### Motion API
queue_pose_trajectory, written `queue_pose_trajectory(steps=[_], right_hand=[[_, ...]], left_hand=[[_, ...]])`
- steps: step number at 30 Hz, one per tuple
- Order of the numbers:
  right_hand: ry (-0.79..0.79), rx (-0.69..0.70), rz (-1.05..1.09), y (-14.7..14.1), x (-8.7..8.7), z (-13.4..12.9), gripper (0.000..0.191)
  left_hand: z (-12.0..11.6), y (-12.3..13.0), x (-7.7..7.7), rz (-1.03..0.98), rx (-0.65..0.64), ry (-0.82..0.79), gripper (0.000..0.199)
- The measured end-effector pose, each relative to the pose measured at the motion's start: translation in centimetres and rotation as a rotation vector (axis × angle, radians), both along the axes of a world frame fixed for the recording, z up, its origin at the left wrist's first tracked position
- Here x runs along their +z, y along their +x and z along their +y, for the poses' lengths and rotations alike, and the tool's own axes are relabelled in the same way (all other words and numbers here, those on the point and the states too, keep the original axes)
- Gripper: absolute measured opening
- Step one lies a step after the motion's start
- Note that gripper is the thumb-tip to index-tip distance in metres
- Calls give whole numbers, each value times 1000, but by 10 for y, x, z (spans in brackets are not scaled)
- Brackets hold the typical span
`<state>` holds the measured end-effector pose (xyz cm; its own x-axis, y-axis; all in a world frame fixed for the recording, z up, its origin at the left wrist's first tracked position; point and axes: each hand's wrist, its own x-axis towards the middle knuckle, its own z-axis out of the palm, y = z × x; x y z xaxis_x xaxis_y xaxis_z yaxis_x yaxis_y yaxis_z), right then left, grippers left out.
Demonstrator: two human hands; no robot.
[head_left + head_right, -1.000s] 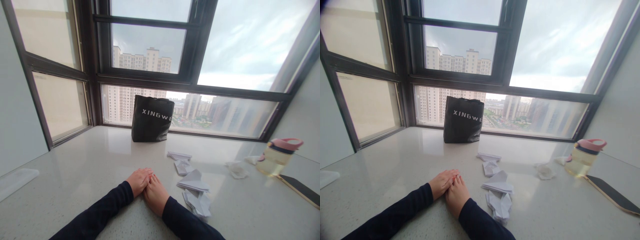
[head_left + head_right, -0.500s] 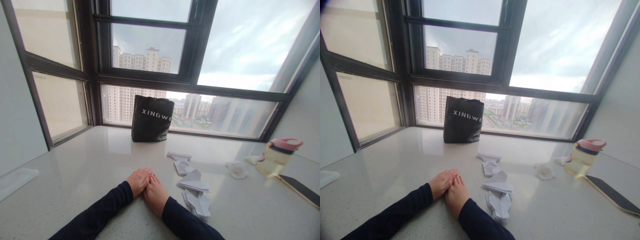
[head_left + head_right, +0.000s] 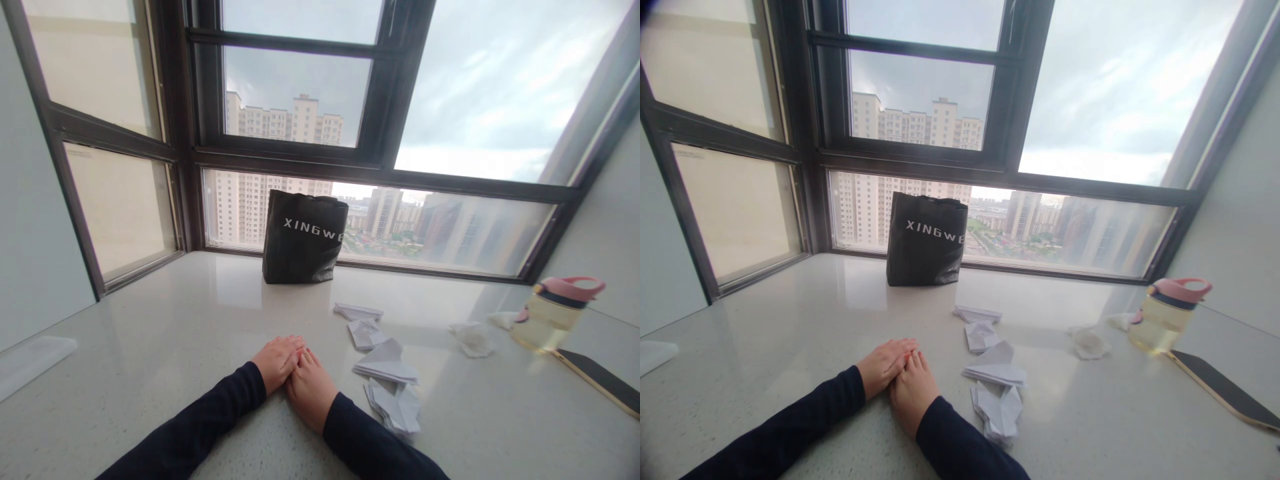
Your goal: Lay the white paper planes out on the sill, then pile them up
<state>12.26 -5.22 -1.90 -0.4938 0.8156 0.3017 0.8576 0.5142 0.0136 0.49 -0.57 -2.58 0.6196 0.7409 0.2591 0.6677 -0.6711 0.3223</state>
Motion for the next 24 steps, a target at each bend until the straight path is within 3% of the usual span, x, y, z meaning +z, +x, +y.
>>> queue_pose_trajectory(steps=[15,24], right_hand=[[7,7,-29,0,3,-3,40],[-44,-28,-24,-4,6,-7,42]], left_hand=[[-1,1,2,-1,3,-2,39],[-7,2,11,20,0,-1,39]])
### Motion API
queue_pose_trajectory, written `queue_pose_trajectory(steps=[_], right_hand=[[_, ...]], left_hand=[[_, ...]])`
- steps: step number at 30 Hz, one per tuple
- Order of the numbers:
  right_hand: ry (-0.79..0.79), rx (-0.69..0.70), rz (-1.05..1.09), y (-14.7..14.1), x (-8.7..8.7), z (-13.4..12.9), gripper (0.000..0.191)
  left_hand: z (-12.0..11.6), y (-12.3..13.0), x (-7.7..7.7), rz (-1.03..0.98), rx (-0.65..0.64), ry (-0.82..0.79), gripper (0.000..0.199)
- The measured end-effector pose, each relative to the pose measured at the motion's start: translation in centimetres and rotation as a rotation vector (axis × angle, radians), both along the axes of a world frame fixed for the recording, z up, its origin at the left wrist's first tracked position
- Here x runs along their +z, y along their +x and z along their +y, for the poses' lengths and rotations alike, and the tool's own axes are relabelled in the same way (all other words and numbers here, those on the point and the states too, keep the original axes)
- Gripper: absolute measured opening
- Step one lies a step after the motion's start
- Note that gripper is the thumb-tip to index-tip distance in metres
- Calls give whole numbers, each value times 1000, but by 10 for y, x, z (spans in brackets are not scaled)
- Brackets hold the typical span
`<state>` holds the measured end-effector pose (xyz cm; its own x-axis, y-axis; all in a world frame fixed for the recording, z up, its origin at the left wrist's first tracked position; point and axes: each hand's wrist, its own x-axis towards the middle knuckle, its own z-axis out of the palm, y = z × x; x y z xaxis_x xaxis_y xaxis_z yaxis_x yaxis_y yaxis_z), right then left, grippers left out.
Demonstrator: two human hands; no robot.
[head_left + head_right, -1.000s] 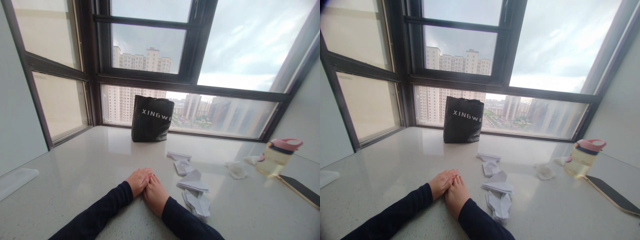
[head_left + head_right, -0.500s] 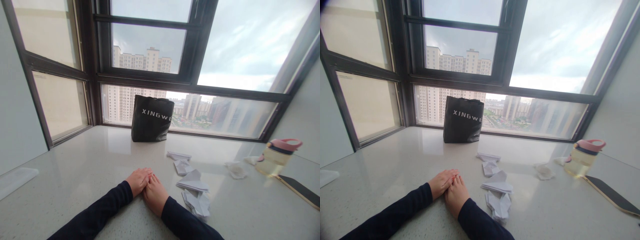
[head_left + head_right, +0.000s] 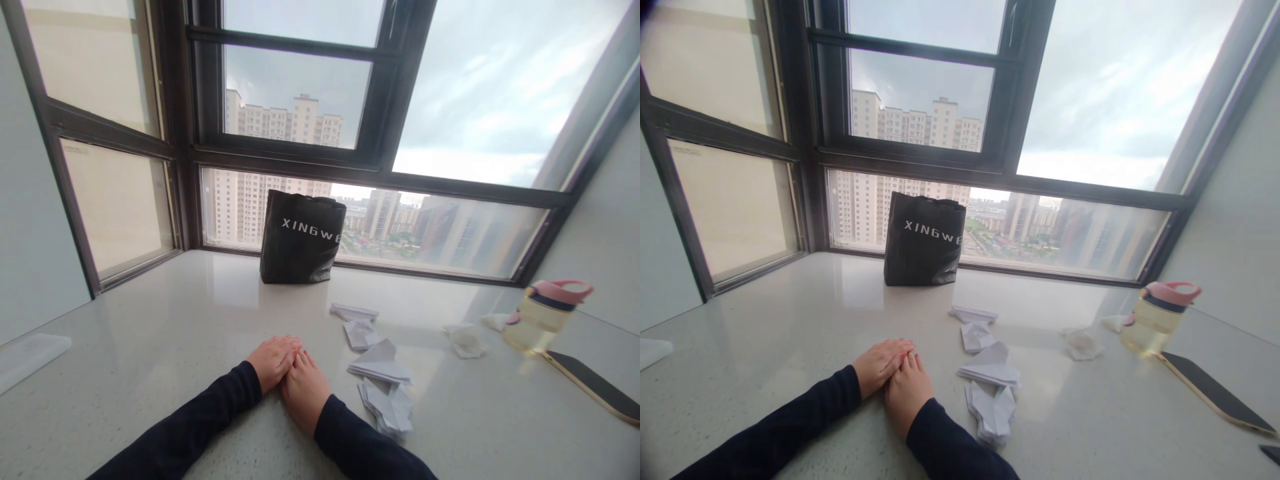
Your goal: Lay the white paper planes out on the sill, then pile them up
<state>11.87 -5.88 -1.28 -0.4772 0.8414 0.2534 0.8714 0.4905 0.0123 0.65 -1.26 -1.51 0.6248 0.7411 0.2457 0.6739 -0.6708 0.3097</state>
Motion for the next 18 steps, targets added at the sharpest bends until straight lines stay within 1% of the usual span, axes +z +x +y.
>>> queue_pose_trajectory(steps=[2,3,5,6,8,10,11,12,13,14,16,18], right_hand=[[-35,-12,-11,0,9,-5,40],[-63,-14,-22,3,16,-8,38],[-108,-37,-51,14,37,-11,30],[-109,-60,-67,24,49,-10,26],[17,-208,-42,53,72,0,29],[173,-361,20,91,86,20,30],[202,-414,59,111,88,33,31],[197,-427,103,131,87,47,31],[165,-402,152,149,82,60,32],[124,-361,200,165,75,72,34],[93,-346,217,189,59,89,39],[65,-333,220,200,42,98,42]], left_hand=[[-2,1,2,10,-2,7,38],[-3,1,3,18,-3,10,38],[-4,1,5,36,8,30,37],[-4,1,6,41,27,54,36],[-5,3,10,36,73,129,37],[-11,9,16,8,98,214,43],[-15,14,20,-8,81,247,45],[-22,21,24,-27,48,271,46],[-29,31,28,-36,-11,281,47],[-38,42,31,-41,-79,286,48],[-54,70,31,-53,-233,298,48],[-66,99,25,-57,-374,328,51]])
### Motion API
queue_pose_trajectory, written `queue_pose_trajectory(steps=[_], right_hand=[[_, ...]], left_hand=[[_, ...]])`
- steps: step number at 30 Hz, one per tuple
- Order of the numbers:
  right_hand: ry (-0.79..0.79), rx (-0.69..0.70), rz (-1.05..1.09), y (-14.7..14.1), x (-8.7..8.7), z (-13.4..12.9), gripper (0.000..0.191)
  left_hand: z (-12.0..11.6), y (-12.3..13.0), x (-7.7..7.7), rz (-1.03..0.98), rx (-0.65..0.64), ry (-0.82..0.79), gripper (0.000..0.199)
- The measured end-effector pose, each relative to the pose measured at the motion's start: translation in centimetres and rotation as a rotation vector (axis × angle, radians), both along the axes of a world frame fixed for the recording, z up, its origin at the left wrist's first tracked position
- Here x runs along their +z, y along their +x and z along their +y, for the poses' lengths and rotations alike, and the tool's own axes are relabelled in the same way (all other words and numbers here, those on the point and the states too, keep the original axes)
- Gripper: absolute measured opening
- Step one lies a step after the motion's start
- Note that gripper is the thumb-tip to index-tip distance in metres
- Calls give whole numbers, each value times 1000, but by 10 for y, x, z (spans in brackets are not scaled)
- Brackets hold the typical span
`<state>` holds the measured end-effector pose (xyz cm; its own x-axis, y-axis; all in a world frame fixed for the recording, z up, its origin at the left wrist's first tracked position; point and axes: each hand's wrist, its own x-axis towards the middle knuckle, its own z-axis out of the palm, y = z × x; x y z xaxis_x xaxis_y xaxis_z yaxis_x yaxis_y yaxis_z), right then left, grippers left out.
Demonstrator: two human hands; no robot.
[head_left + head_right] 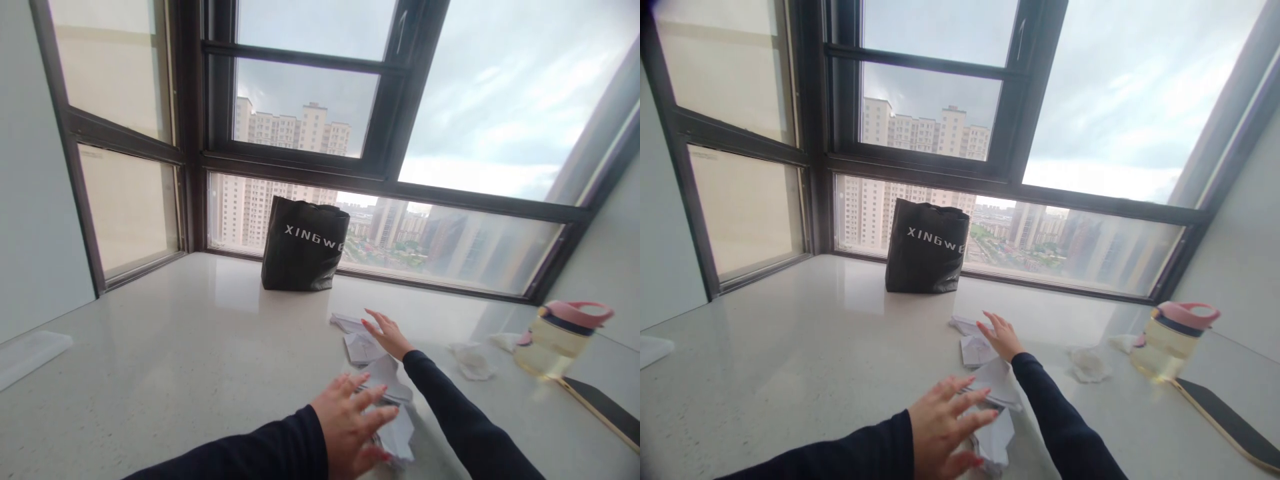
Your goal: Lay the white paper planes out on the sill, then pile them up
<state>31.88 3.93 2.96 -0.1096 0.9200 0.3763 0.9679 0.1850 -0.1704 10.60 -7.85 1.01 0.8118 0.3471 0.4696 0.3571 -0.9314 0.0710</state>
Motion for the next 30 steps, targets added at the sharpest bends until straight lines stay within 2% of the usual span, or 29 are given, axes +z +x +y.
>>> queue_pose_trajectory(steps=[2,4,5,7,10,14,18,22,26,28,30], right_hand=[[-26,31,18,3,-12,4,44],[-50,83,58,1,-19,5,45],[-59,110,77,0,-22,5,44],[-70,146,100,-5,-26,5,40],[-68,130,104,-14,-31,4,36],[-42,78,106,-35,-37,-7,36],[-41,209,152,-63,-34,-27,35],[-50,331,227,-80,-28,-40,34],[81,213,206,-66,-28,-33,34],[136,100,149,-49,-33,-24,37],[127,-31,86,-32,-41,-15,43]], left_hand=[[-3,27,-11,5,-65,46,43],[1,45,-20,22,-65,54,44],[5,49,-23,34,-39,33,48],[14,49,-25,53,16,-9,44],[24,29,-18,44,49,-17,26],[38,-12,-6,8,63,31,26],[52,-49,1,69,26,31,27],[56,-76,4,59,29,-102,36],[48,-93,10,-134,-47,-220,52],[45,-96,13,-232,-9,-218,56],[46,-95,13,-304,94,-193,50]])
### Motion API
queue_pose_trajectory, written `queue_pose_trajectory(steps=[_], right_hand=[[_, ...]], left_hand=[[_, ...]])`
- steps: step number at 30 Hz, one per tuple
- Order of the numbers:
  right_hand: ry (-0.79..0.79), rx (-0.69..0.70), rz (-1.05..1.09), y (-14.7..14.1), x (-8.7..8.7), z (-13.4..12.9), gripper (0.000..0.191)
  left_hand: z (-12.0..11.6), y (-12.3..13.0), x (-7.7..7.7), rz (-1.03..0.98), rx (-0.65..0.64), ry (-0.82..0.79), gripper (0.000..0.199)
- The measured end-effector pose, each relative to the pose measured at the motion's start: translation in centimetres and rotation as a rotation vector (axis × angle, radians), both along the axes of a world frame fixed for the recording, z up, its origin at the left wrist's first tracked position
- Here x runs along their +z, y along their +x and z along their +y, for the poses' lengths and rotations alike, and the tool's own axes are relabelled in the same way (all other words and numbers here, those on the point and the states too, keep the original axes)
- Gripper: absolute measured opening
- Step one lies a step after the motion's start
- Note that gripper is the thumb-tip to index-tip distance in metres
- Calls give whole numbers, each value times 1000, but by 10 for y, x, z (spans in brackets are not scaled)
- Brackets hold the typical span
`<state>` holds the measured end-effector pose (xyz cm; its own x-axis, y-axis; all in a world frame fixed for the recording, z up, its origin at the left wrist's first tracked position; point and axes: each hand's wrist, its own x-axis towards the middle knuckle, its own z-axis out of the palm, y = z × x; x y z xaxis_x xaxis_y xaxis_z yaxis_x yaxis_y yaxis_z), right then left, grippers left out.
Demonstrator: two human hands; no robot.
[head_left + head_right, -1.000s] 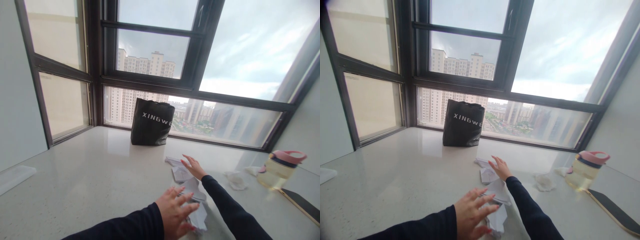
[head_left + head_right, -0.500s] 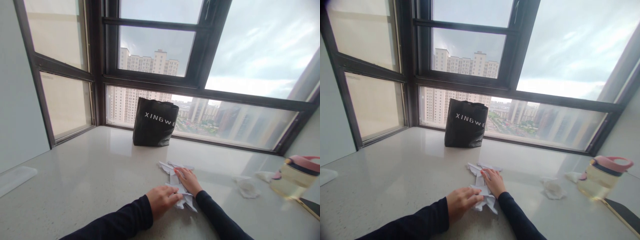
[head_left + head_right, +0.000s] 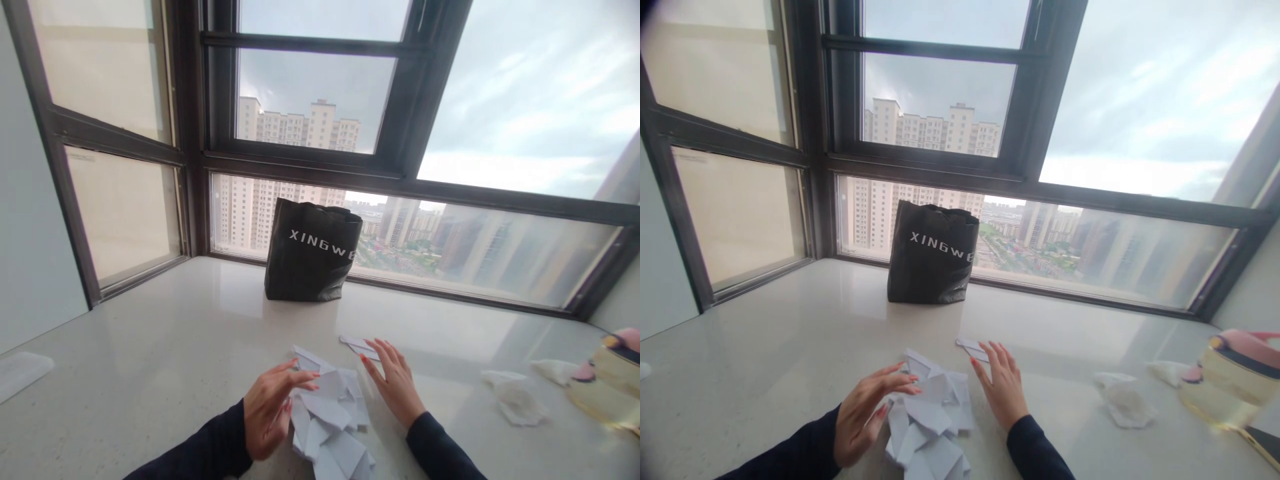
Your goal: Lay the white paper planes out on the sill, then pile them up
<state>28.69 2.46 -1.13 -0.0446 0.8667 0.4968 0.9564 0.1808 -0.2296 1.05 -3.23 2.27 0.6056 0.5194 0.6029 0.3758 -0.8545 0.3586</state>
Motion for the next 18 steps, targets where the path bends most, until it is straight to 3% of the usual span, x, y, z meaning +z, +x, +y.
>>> queue_pose_trajectory(steps=[4,8,12,18], right_hand=[[-188,-191,-63,23,-17,13,50],[-305,-133,-89,28,-24,16,46],[-298,-117,-103,28,-26,16,44],[-319,-89,-68,27,-30,19,43]], left_hand=[[16,5,-16,-17,230,10,39],[37,5,-43,132,387,-34,40],[45,4,-60,260,454,-92,46],[40,7,-65,388,455,-2,47]])
